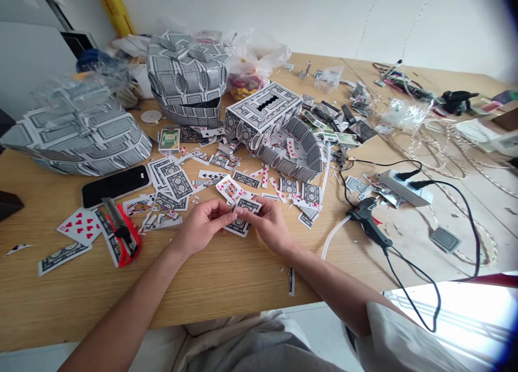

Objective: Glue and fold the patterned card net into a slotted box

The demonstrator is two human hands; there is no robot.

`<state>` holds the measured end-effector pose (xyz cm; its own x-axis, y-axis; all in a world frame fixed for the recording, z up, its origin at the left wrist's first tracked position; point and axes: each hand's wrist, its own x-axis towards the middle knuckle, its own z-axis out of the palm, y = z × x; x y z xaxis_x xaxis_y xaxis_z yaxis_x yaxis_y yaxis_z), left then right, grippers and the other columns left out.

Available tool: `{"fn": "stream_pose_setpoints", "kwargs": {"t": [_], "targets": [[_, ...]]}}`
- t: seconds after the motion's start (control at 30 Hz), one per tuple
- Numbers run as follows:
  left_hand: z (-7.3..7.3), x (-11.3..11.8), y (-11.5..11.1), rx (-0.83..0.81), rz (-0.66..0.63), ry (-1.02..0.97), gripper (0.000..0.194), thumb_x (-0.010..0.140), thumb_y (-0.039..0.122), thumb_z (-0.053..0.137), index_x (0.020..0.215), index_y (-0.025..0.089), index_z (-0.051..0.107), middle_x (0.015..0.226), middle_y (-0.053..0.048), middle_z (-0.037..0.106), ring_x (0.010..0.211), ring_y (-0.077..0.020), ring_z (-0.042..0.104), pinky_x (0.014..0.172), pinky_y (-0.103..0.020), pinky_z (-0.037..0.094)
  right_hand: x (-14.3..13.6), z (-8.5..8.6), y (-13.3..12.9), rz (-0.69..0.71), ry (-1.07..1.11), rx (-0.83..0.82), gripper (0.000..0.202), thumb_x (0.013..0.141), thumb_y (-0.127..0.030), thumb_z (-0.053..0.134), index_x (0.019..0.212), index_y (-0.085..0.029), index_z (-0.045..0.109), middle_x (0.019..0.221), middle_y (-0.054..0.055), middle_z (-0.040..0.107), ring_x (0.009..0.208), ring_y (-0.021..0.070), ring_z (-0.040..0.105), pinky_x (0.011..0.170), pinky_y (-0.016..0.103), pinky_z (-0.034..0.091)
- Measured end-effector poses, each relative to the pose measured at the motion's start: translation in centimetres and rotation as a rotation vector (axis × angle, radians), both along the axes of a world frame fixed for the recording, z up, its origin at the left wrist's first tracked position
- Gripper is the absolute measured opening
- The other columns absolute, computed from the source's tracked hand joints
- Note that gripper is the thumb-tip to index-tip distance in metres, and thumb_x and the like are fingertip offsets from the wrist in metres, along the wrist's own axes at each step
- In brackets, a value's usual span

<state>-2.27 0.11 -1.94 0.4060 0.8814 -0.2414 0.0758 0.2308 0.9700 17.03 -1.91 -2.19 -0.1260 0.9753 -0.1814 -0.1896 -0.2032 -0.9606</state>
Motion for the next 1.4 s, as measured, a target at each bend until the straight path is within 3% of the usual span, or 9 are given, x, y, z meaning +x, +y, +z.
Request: {"fn": "stream_pose_setpoints", "kwargs": {"t": [0.1, 0.23, 0.33, 0.47, 0.63, 0.8, 1.0, 1.23, 1.4], "targets": [[-0.2, -0.1, 0.0, 0.010, -0.003, 0.034, 0.042, 0.081, 0.056, 0.085, 0.088, 0.017, 0.073, 0.080, -0.001, 0.070, 0.070, -0.0143, 0.059, 0.060, -0.024, 0.050, 0.1, 0.0, 0.1, 0.019, -0.008, -0.040, 0.044, 0.070, -0.054, 0.095, 0.080, -0.020, 0.069, 0.075, -0.001, 0.067, 0.069, 0.0155, 0.055, 0.066, 0.028, 0.046], [-0.5, -0.4, 0.1, 0.032, 0.004, 0.059, 0.042, 0.082, 0.055, 0.085, 0.089, 0.015, 0.072, 0.081, -0.002, 0.071, 0.070, -0.0139, 0.059, 0.062, -0.025, 0.046, 0.5, 0.1, 0.2, 0.066, 0.019, -0.038, 0.039, 0.081, -0.056, 0.085, 0.083, -0.020, 0.069, 0.081, 0.000, 0.065, 0.075, 0.0168, 0.055, 0.072, 0.029, 0.046], [-0.5, -0.5, 0.1, 0.056, -0.015, 0.081, 0.040, 0.083, 0.054, 0.084, 0.088, 0.015, 0.073, 0.078, -0.001, 0.070, 0.068, -0.0130, 0.056, 0.061, -0.025, 0.043, 0.6, 0.3, 0.2, 0.098, -0.108, 0.020, 0.040, 0.086, -0.058, 0.081, 0.084, -0.020, 0.069, 0.081, 0.000, 0.064, 0.076, 0.0167, 0.053, 0.071, 0.028, 0.043], [-0.4, -0.3, -0.1, 0.063, -0.038, 0.087, 0.036, 0.085, 0.051, 0.082, 0.087, 0.016, 0.073, 0.075, 0.000, 0.068, 0.065, -0.0121, 0.055, 0.059, -0.024, 0.041, 0.6, 0.3, 0.3, 0.088, -0.234, 0.071, 0.047, 0.083, -0.063, 0.082, 0.076, -0.019, 0.066, 0.071, -0.002, 0.057, 0.070, 0.0146, 0.046, 0.064, 0.028, 0.037], [-0.6, -0.1, -0.3, 0.075, -0.018, 0.101, 0.036, 0.081, 0.050, 0.086, 0.085, 0.017, 0.072, 0.072, 0.002, 0.067, 0.062, -0.0116, 0.055, 0.056, -0.023, 0.040, 0.6, 0.2, 0.2, 0.049, -0.218, 0.063, 0.049, 0.081, -0.064, 0.084, 0.072, -0.019, 0.064, 0.069, -0.003, 0.054, 0.068, 0.0140, 0.044, 0.062, 0.027, 0.036], [-0.2, -0.4, -0.3, 0.089, -0.091, 0.080, 0.040, 0.094, 0.056, 0.070, 0.090, 0.017, 0.075, 0.077, -0.001, 0.072, 0.067, -0.0151, 0.063, 0.065, -0.027, 0.050, 0.6, 0.6, 0.3, -0.002, -0.157, 0.041, 0.049, 0.079, -0.063, 0.086, 0.076, -0.019, 0.065, 0.071, -0.003, 0.056, 0.066, 0.0137, 0.044, 0.062, 0.027, 0.036], [-0.4, -0.5, -0.2, 0.111, -0.056, 0.117, 0.040, 0.095, 0.056, 0.070, 0.084, 0.018, 0.071, 0.069, 0.002, 0.067, 0.061, -0.0139, 0.058, 0.059, -0.025, 0.046, 0.5, 0.9, 0.4, 0.014, -0.153, 0.012, 0.050, 0.080, -0.065, 0.084, 0.074, -0.019, 0.064, 0.070, -0.003, 0.053, 0.066, 0.0132, 0.042, 0.061, 0.027, 0.034], [-0.7, -1.5, 0.0, 0.306, -0.089, 0.320, 0.039, 0.099, 0.055, 0.066, 0.086, 0.019, 0.073, 0.067, 0.003, 0.063, 0.060, -0.0122, 0.049, 0.057, -0.025, 0.035, 1.1, 0.2, 0.7, 0.155, -0.198, 0.024, 0.049, 0.083, -0.065, 0.082, 0.080, -0.018, 0.069, 0.073, -0.002, 0.060, 0.068, 0.0140, 0.047, 0.064, 0.027, 0.036], [-0.1, -1.6, 0.2, 0.472, -0.077, 0.446, 0.038, 0.103, 0.047, 0.061, 0.080, 0.020, 0.071, 0.059, 0.004, 0.057, 0.056, -0.0117, 0.044, 0.058, -0.026, 0.033, 0.8, 0.3, 0.4, 0.099, -0.231, 0.081, 0.048, 0.082, -0.064, 0.084, 0.078, -0.019, 0.068, 0.068, -0.003, 0.057, 0.064, 0.0133, 0.043, 0.060, 0.027, 0.032]]}}
